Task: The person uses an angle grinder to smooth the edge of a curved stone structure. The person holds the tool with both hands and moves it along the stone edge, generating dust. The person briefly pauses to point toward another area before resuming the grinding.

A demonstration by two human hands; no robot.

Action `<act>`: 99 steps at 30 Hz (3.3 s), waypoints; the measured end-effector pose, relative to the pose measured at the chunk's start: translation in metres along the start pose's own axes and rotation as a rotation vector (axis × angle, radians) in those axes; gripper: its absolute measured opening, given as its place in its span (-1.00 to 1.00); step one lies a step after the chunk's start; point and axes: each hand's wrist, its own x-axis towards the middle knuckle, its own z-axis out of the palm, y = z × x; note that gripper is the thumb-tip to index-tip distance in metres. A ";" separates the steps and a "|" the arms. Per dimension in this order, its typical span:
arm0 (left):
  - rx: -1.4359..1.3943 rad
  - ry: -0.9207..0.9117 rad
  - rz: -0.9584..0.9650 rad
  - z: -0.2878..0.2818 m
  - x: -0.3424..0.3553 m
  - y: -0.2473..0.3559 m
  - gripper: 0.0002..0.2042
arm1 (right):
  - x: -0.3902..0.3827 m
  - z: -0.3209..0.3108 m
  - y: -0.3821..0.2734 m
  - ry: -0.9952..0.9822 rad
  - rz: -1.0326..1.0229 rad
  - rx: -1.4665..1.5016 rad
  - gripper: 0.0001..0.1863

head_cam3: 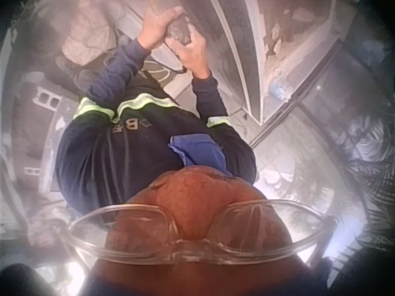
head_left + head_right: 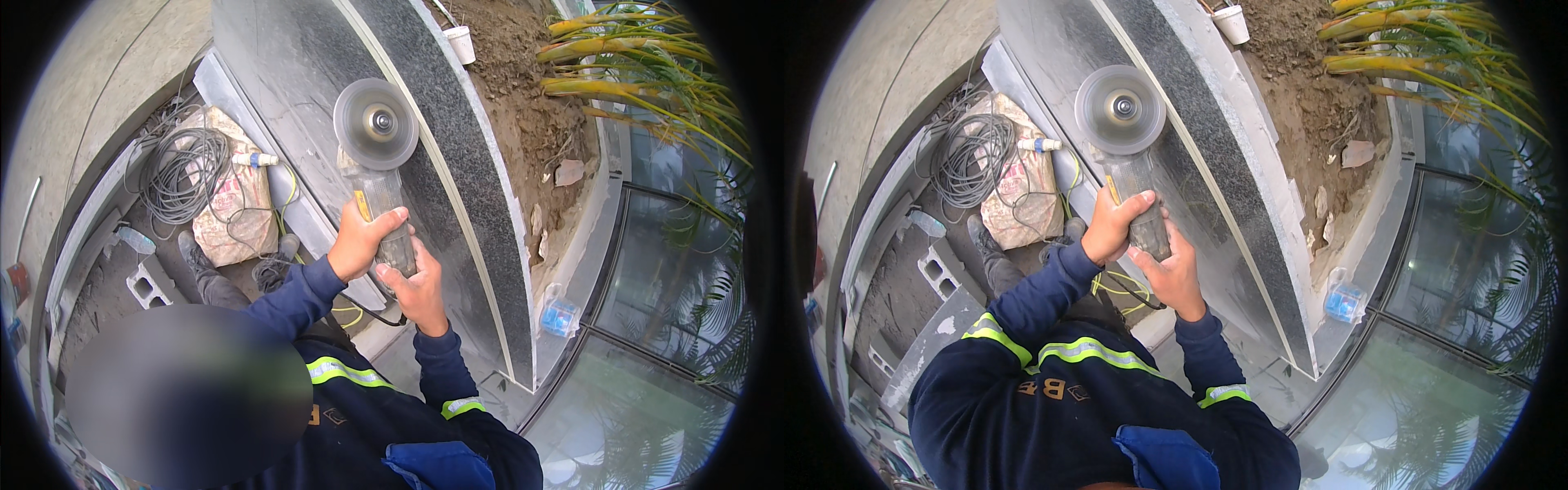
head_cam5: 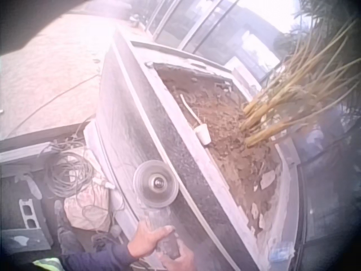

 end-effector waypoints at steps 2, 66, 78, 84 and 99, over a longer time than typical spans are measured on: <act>0.004 -0.008 0.001 -0.001 -0.001 -0.002 -0.72 | -0.002 0.000 -0.001 0.001 0.031 0.032 -0.39; -0.075 0.062 -0.079 0.015 -0.013 -0.006 -0.78 | -0.021 0.002 -0.007 0.039 0.035 0.095 -0.61; -0.001 0.036 -0.064 0.013 -0.018 -0.011 -0.79 | -0.026 -0.001 0.000 0.023 0.014 0.073 -0.58; -0.037 0.021 -0.087 0.012 -0.018 -0.012 -0.76 | -0.031 0.000 0.001 0.039 0.028 0.062 -0.55; -0.026 0.019 -0.113 0.008 -0.013 -0.005 -0.76 | -0.024 0.007 0.002 0.040 0.020 0.121 -0.58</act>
